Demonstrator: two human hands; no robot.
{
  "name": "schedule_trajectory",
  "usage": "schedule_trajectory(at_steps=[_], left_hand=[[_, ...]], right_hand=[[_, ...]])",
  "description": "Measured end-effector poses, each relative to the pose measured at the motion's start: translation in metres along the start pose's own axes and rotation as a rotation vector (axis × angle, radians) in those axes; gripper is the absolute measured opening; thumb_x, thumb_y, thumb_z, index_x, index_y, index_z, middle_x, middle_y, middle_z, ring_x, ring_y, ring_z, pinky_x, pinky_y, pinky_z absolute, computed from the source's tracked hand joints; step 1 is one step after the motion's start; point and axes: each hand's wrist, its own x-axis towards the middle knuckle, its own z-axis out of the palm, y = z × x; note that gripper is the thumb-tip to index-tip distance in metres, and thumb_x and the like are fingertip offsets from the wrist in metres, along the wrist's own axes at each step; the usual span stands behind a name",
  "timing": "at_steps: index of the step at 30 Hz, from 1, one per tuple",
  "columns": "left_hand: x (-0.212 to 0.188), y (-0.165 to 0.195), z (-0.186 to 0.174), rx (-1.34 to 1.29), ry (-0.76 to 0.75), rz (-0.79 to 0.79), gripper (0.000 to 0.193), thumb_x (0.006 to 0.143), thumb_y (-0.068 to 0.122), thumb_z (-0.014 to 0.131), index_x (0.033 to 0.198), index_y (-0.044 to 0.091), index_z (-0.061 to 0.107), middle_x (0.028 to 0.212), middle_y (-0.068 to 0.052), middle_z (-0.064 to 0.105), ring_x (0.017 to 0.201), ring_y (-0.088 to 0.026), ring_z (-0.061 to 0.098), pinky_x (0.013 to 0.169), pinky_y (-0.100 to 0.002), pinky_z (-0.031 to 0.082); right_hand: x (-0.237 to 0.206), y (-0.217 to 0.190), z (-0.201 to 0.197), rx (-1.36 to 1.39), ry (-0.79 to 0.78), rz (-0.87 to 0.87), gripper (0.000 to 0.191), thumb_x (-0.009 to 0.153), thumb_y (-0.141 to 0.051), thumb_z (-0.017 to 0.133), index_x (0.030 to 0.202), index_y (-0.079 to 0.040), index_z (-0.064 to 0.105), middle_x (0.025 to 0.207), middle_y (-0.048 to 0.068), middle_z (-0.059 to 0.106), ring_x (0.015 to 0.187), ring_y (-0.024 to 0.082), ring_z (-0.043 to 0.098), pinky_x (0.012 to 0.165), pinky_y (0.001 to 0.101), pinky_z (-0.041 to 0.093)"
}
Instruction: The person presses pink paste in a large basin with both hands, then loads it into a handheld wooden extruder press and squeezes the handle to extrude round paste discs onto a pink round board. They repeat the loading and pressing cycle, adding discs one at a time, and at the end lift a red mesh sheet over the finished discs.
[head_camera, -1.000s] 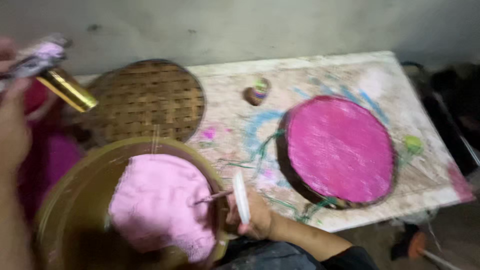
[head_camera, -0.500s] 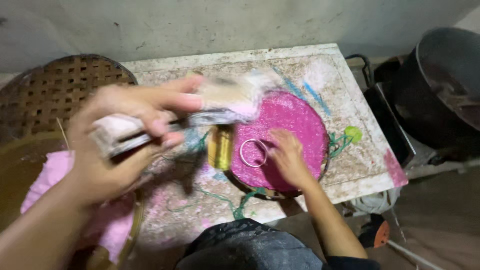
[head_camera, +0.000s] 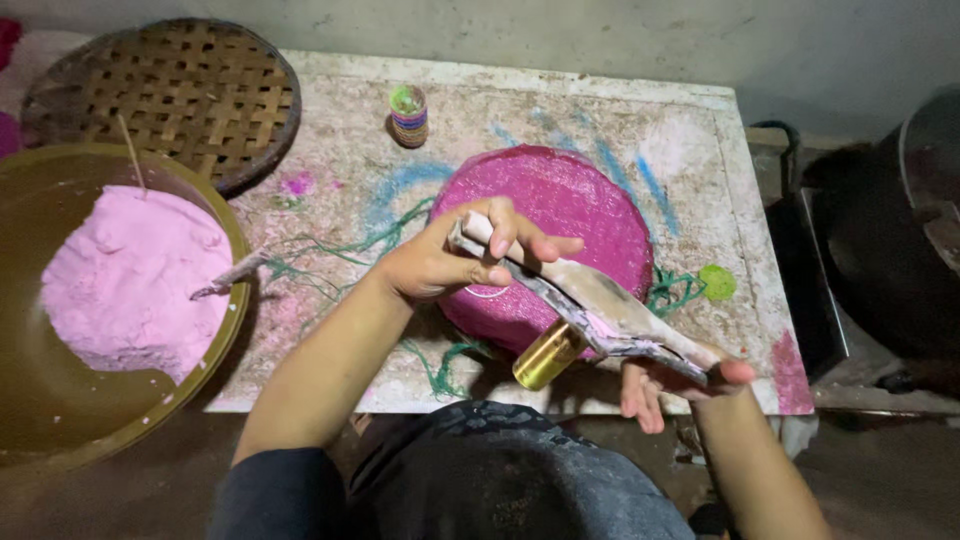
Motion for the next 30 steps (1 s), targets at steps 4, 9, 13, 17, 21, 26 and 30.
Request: schedule_trajectory(at_steps=[4, 9, 13, 17, 21, 26, 30], left_hand=[[-0.012, -0.033, -0.006, -0.033, 0.129, -0.039, 0.029, 0.094, -0.002, 0.077, 0.11, 0.013, 0.058, 0.129, -0.014, 0.068, 0.148, -0.038, 0.049, 0.127, -0.053, 0.04], [-0.048, -0.068, -0.026, 0.277, 0.57, -0.108, 0.063, 0.081, 0.005, 0.077, 0.138, 0.008, 0.051, 0.14, -0.013, 0.06, 0.139, -0.03, 0.053, 0.113, -0.045, 0.047], [-0.083, -0.093, -0.07, 1.389, 1.035, -0.364, 0.072, 0.082, 0.018, 0.088, 0.14, 0.007, 0.048, 0.135, -0.018, 0.058, 0.127, -0.03, 0.054, 0.109, -0.043, 0.046], [-0.096, -0.115, -0.099, 1.051, 1.07, -0.458, 0.079, 0.084, 0.013, 0.08, 0.148, 0.005, 0.035, 0.137, -0.018, 0.056, 0.127, -0.027, 0.054, 0.108, -0.04, 0.043], [-0.088, -0.112, -0.115, 0.585, 0.946, -0.357, 0.074, 0.085, 0.004, 0.067, 0.153, 0.008, 0.037, 0.14, -0.015, 0.061, 0.127, -0.023, 0.058, 0.107, -0.035, 0.045], [-0.086, -0.111, -0.111, 0.381, 1.044, -0.336, 0.065, 0.086, 0.006, 0.069, 0.147, 0.001, 0.046, 0.135, -0.016, 0.065, 0.121, -0.025, 0.064, 0.105, -0.04, 0.049], [-0.108, -0.146, -0.06, -0.225, 1.311, -0.802, 0.07, 0.095, 0.027, 0.073, 0.147, 0.005, 0.032, 0.146, -0.012, 0.043, 0.119, -0.022, 0.052, 0.107, -0.055, 0.044]], right_hand=[[-0.016, 0.018, -0.002, -0.098, 0.173, -0.011, 0.1, 0.086, -0.061, 0.071, 0.138, 0.019, 0.04, 0.103, 0.033, 0.068, 0.077, 0.032, 0.073, 0.065, 0.0402, 0.061], [-0.013, 0.049, 0.016, -0.309, 0.388, -0.082, 0.089, 0.086, -0.051, 0.077, 0.141, 0.012, 0.047, 0.087, 0.018, 0.064, 0.071, 0.023, 0.061, 0.065, 0.0348, 0.049], [0.002, 0.075, 0.039, -0.215, 0.53, -0.257, 0.086, 0.09, -0.045, 0.079, 0.146, 0.008, 0.042, 0.082, 0.01, 0.056, 0.068, 0.018, 0.051, 0.064, 0.0321, 0.039], [0.013, 0.074, 0.054, -0.228, 0.715, -0.368, 0.101, 0.084, -0.044, 0.079, 0.16, -0.005, 0.025, 0.074, 0.004, 0.048, 0.062, 0.013, 0.044, 0.057, 0.0295, 0.034], [0.013, 0.061, 0.063, -0.342, 0.817, -0.493, 0.101, 0.085, -0.045, 0.078, 0.162, -0.009, 0.023, 0.073, 0.001, 0.044, 0.06, 0.013, 0.041, 0.054, 0.0286, 0.032], [0.005, 0.064, 0.074, -0.237, 0.834, -0.656, 0.094, 0.094, -0.045, 0.073, 0.165, -0.005, 0.026, 0.077, 0.003, 0.045, 0.066, 0.013, 0.04, 0.061, 0.0288, 0.031], [0.002, 0.074, 0.078, -0.287, 0.934, -0.679, 0.084, 0.096, -0.042, 0.07, 0.16, -0.006, 0.029, 0.079, 0.004, 0.044, 0.069, 0.015, 0.041, 0.063, 0.0309, 0.032]])
